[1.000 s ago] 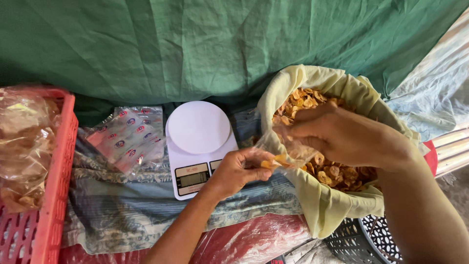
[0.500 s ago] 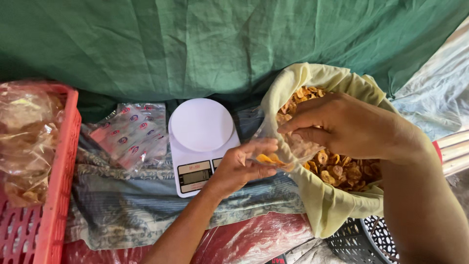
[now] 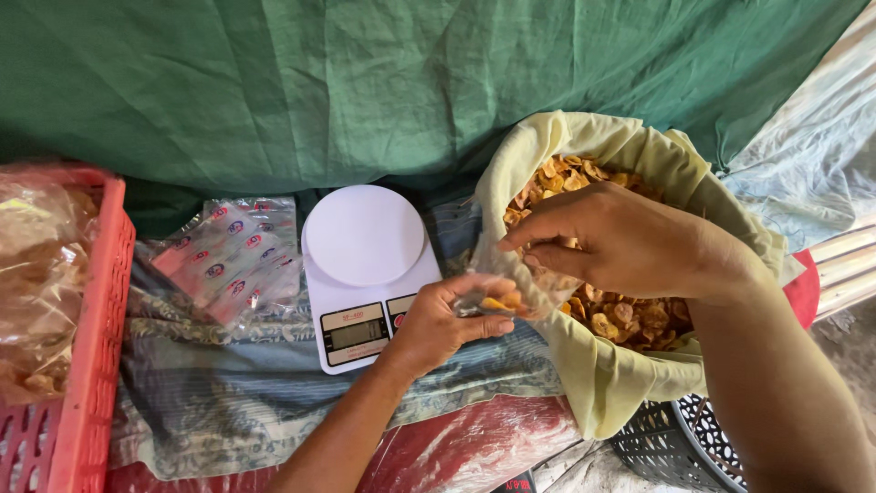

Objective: The person scoops dried fruit slices from a large sack into small plastic bags. They place the filled bags on a digital scale to check the weight, then tie the bags closed and put them into a red basket.

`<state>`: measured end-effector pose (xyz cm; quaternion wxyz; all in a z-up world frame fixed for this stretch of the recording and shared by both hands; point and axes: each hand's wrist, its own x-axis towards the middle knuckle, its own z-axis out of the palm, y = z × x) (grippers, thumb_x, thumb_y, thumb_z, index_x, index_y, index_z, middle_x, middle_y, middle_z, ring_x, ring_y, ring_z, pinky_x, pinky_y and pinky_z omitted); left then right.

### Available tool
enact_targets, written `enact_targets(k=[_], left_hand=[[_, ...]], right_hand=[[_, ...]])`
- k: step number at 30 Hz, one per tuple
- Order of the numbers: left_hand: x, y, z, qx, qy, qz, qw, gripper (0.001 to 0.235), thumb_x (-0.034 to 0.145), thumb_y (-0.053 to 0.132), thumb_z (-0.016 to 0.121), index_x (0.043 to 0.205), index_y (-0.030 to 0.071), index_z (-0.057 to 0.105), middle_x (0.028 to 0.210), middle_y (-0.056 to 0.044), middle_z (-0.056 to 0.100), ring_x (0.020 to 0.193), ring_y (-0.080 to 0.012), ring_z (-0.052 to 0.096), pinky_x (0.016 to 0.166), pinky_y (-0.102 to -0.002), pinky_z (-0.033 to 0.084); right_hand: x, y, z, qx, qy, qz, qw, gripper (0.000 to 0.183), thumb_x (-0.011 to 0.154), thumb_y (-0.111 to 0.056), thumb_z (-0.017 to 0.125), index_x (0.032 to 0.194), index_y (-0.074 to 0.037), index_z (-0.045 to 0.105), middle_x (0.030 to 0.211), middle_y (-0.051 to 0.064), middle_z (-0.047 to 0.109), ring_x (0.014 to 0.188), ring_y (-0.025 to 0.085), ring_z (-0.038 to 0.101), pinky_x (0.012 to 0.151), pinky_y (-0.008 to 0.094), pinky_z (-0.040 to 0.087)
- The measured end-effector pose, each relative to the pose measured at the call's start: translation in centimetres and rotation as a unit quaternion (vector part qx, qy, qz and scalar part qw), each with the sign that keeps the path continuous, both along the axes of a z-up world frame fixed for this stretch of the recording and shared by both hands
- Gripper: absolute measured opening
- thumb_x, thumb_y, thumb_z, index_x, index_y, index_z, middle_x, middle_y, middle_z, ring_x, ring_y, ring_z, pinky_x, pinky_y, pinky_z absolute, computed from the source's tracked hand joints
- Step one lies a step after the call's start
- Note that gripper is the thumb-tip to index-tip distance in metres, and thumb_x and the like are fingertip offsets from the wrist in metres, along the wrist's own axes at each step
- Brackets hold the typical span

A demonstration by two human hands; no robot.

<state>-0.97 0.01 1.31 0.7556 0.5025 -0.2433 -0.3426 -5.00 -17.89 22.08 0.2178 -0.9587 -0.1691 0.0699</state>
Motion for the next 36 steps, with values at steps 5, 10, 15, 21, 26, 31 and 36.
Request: enact_targets(k=[5,10,15,21,26,31,36], left_hand=[[0.1,0.2,0.0,0.019,-0.076,0.02,0.997,0.037,0.08,0.001,0.084,0.116,0.004,0.075,0.112,-0.007,0.076,0.101,-0.0123,0.07,0.09,-0.026,0.061],[-0.3,-0.3,0.1,0.042,-0.049,0.011,0.998,0.036,0.078,0.005,0.084,0.113,0.007,0.076,0.114,-0.004,0.076,0.101,-0.0115,0.071,0.089,-0.029,0.061],[-0.2,-0.1,0.2,0.086,-0.197,0.054,0.975,0.034,0.081,0.002,0.088,0.113,0.007,0.079,0.116,-0.007,0.078,0.108,-0.014,0.069,0.097,-0.028,0.051],[0.0,-0.2,-0.2,0.056,-0.024,0.003,0.998,0.037,0.081,0.003,0.082,0.117,0.007,0.075,0.099,-0.01,0.078,0.087,-0.0143,0.074,0.082,-0.028,0.063],[0.2,-0.1,-0.5,0.048,-0.033,0.017,0.998,0.036,0.083,0.001,0.08,0.117,0.003,0.074,0.103,-0.008,0.078,0.09,-0.0139,0.074,0.084,-0.027,0.062],[0.2,-0.2,-0.6,0.021,-0.03,0.028,0.999,0.032,0.083,0.001,0.079,0.115,0.002,0.072,0.11,-0.005,0.076,0.092,-0.013,0.074,0.084,-0.027,0.063],[0.1,0.2,0.0,0.082,-0.121,0.058,0.988,0.033,0.08,0.004,0.084,0.112,0.006,0.075,0.109,-0.005,0.076,0.097,-0.0105,0.07,0.088,-0.025,0.058]], right_hand=[[0.8,-4.2,-1.1,0.061,-0.048,-0.015,0.997,0.029,0.093,-0.021,0.069,0.119,-0.01,0.076,0.106,0.007,0.081,0.092,0.018,0.078,0.083,0.031,0.062],[4.5,-8.8,-7.3,-0.065,0.062,-0.161,0.983,0.023,0.09,-0.02,0.072,0.111,-0.022,0.079,0.116,0.001,0.072,0.1,0.017,0.071,0.088,0.033,0.059],[6.2,-10.3,-13.8,-0.144,0.005,-0.026,0.989,0.04,0.073,-0.01,0.079,0.111,-0.023,0.078,0.108,0.007,0.063,0.112,0.025,0.059,0.094,0.051,0.042],[6.9,-11.6,-16.3,-0.218,-0.024,-0.028,0.975,0.019,0.083,-0.004,0.069,0.096,-0.017,0.074,0.106,-0.001,0.066,0.111,0.021,0.063,0.091,0.052,0.042],[6.6,-13.2,-15.1,-0.117,-0.005,-0.072,0.991,0.01,0.085,-0.015,0.077,0.093,-0.012,0.072,0.089,0.001,0.074,0.089,0.02,0.073,0.078,0.039,0.056],[3.5,-11.9,-7.9,0.053,-0.073,-0.205,0.975,0.025,0.081,-0.021,0.084,0.101,-0.009,0.077,0.103,0.002,0.075,0.095,0.018,0.071,0.084,0.035,0.056],[-2.3,-7.6,-1.5,0.255,-0.109,-0.196,0.941,0.021,0.084,-0.008,0.079,0.103,-0.003,0.074,0.116,0.013,0.073,0.108,0.02,0.07,0.092,0.037,0.059]])
